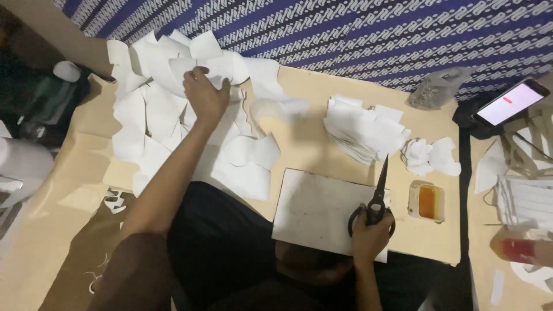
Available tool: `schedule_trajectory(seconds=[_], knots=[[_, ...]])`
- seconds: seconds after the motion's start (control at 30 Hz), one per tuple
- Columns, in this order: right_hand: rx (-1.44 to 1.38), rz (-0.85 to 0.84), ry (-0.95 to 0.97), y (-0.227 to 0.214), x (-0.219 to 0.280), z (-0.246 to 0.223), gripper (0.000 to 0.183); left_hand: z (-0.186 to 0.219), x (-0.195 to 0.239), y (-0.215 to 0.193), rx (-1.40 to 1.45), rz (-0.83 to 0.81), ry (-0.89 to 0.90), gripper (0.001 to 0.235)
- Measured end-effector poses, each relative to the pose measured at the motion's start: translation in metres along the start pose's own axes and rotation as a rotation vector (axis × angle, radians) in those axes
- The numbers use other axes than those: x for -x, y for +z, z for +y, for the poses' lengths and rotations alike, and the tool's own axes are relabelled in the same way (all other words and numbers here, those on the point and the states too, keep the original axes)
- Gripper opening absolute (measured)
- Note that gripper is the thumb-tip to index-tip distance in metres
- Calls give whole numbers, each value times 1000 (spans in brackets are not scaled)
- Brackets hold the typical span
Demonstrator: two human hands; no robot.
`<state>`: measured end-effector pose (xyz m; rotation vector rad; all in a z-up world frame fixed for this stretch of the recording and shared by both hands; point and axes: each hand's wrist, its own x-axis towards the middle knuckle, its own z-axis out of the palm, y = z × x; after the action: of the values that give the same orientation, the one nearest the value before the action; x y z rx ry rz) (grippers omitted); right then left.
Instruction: The person sits cross-legged on the floor and uses scissors to cut white paper pieces into curved shapes. They repeatedly pick up paper, cut along curved lines, and place the finished pieces into a growing stack on the table.
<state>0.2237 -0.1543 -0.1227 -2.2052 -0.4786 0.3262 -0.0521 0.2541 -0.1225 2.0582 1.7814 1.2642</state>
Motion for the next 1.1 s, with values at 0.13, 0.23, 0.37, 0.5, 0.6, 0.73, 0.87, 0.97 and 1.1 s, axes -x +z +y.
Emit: schedule_trajectory(seconds=[0.13, 0.23, 0.37, 0.5, 0.6, 0.73, 0.87, 0.97, 1.1], knots=[[45, 41, 28, 7, -7, 12, 48, -70, -48, 11, -425, -24, -411, 103], [79, 76, 13, 13, -12, 20, 51, -98, -67, 20, -627, 26, -559, 137], [85, 78, 31, 13, -11, 21, 49, -65, -60, -13, -206, 148, -439, 68], [114, 124, 9, 13, -8, 20, 39, -89, -46, 6, 18, 192, -175, 30], [10, 148, -8, 14, -12, 38, 40, 43, -3, -76, 689, 47, -256, 54], [-388, -36, -9, 5, -2, 21, 33, 189, 75, -166, 732, -354, -619, 125], [-1163, -470, -114, -23, 15, -27, 45, 230, 157, -181, 552, -664, -677, 99], [-549, -269, -83, -47, 22, -43, 79, 228, 193, -164, 781, -790, -702, 80], [-623, -30, -48, -60, 14, -39, 47, 207, 216, -145, 1227, -756, -946, 73]])
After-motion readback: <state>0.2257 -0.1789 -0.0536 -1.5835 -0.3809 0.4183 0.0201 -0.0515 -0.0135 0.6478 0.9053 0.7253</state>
